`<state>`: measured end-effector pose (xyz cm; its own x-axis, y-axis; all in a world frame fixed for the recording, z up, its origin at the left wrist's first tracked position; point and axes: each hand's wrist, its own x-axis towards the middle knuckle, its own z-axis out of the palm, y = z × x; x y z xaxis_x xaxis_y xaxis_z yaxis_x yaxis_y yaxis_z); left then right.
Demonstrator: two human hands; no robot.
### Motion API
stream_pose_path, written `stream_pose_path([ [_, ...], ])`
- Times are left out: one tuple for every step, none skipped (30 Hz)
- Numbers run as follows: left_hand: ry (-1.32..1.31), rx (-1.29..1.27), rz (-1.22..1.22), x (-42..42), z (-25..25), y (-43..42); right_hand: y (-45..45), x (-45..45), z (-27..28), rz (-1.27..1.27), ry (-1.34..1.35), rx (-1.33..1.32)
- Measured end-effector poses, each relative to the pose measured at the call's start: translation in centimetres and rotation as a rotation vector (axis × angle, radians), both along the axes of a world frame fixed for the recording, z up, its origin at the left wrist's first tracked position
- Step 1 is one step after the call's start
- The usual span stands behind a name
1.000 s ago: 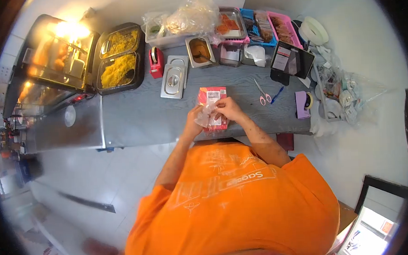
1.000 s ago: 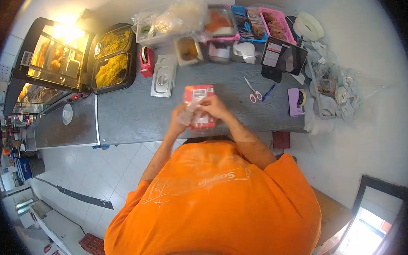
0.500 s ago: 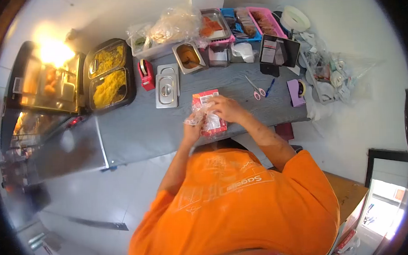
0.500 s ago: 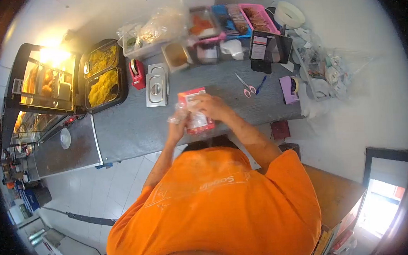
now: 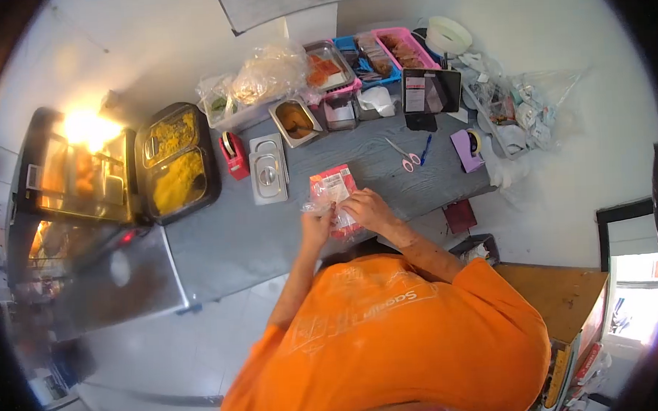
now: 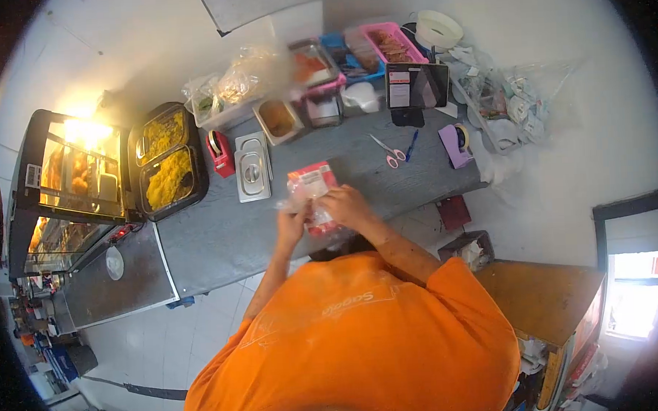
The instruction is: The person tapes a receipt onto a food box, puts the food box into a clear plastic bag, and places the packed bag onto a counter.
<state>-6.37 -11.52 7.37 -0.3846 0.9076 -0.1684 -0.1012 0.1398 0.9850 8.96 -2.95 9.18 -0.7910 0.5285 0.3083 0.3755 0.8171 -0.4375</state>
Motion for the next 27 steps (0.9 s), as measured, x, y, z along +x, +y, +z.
stream_pose_path([
  [-0.014, -0.008, 0.004, 0.1, 0.2, 0.0, 0.1, 0.0, -0.6, -0.004, 0.003, 0.006],
  [-0.028, -0.016, 0.006, 0.1, 0.3, 0.1, 0.3, 0.1, -1.2, -0.026, -0.014, -0.020],
  [-0.023, -0.011, -0.001, 0.0, 0.3, 0.1, 0.4, 0.1, -1.3, -0.051, -0.029, -0.046],
  [-0.041, -0.046, -0.017, -0.2, 0.2, 0.1, 0.6, 0.2, -1.3, -0.060, -0.023, -0.039],
  [-0.058, -0.081, -0.031, -0.3, 0.0, 0.2, 0.8, 0.4, -1.3, -0.044, -0.047, -0.115],
  [-0.050, -0.073, -0.036, -0.4, -0.1, 0.2, 1.1, 0.5, -1.1, -0.026, -0.071, -0.190],
  [-0.109, -0.031, -0.034, -0.4, -0.4, 0.2, 1.2, 0.6, -1.0, -0.029, -0.064, -0.183],
  [-0.168, 0.008, -0.032, -0.4, -0.6, 0.2, 1.2, 0.7, -0.9, 0.001, -0.095, -0.215],
  [-0.161, 0.012, -0.036, -0.5, -0.4, 0.1, 1.2, 0.7, -0.6, 0.031, -0.126, -0.247],
  [-0.240, 0.014, -0.034, -0.5, -0.3, 0.1, 1.2, 0.6, -0.3, 0.027, -0.119, -0.244],
  [-0.318, 0.014, -0.033, -0.6, -0.1, 0.1, 1.2, 0.6, 0.0, 0.020, -0.137, -0.239],
  [-0.315, 0.016, -0.039, -0.6, 0.1, 0.2, 1.1, 0.6, 0.3, 0.012, -0.156, -0.234],
  [-0.218, -0.016, -0.100, -0.6, 0.4, 0.3, 1.2, 0.7, 0.1, 0.009, -0.152, -0.232],
  [-0.120, -0.048, -0.158, -0.7, 0.6, 0.4, 1.3, 0.7, -0.4, -0.004, -0.087, -0.186],
  [-0.114, -0.044, -0.160, -0.8, 0.5, 0.8, 1.4, 0.6, -0.5, -0.015, -0.020, -0.137],
  [0.050, 0.024, -0.171, -0.6, 0.4, 1.4, 1.5, 0.4, -0.7, -0.015, -0.015, -0.132],
  [0.213, 0.090, -0.183, -0.4, 0.3, 1.8, 1.5, 0.2, -0.8, -0.033, 0.041, -0.108],
  [0.216, 0.093, -0.185, -0.2, 0.5, 2.0, 1.4, 0.2, -1.0, -0.052, 0.095, -0.084],
  [0.317, 0.092, -0.163, -0.1, 0.6, 2.2, 1.4, 0.3, -1.2, -0.055, 0.099, -0.079],
  [0.418, 0.093, -0.140, -0.1, 0.8, 2.5, 1.5, 0.4, -1.3, -0.055, 0.080, -0.069],
  [0.423, 0.099, -0.143, -0.2, 0.4, 2.7, 1.7, 0.5, -1.4, -0.055, 0.062, -0.058],
  [0.662, 0.170, -0.067, -0.2, 0.0, 2.6, 1.7, 0.4, -1.5, -0.059, 0.066, -0.055],
  [0.898, 0.240, 0.011, -0.3, -0.5, 2.7, 1.6, 0.4, -1.7, -0.055, 0.105, -0.057],
  [0.901, 0.244, 0.007, 0.0, 0.9, 2.7, 1.6, 0.4, -1.8, -0.052, 0.144, -0.060],
  [0.828, 0.080, -0.027, 0.5, 3.4, 2.3, 1.8, 0.3, -1.7, -0.055, 0.145, -0.059],
  [0.751, -0.083, -0.058, 1.0, 4.8, 2.1, 2.1, 0.0, -1.5, -0.056, 0.148, -0.005],
  [0.752, -0.083, -0.056, 1.1, 4.3, 2.1, 2.3, -0.4, -1.3, -0.055, 0.153, 0.049],
])
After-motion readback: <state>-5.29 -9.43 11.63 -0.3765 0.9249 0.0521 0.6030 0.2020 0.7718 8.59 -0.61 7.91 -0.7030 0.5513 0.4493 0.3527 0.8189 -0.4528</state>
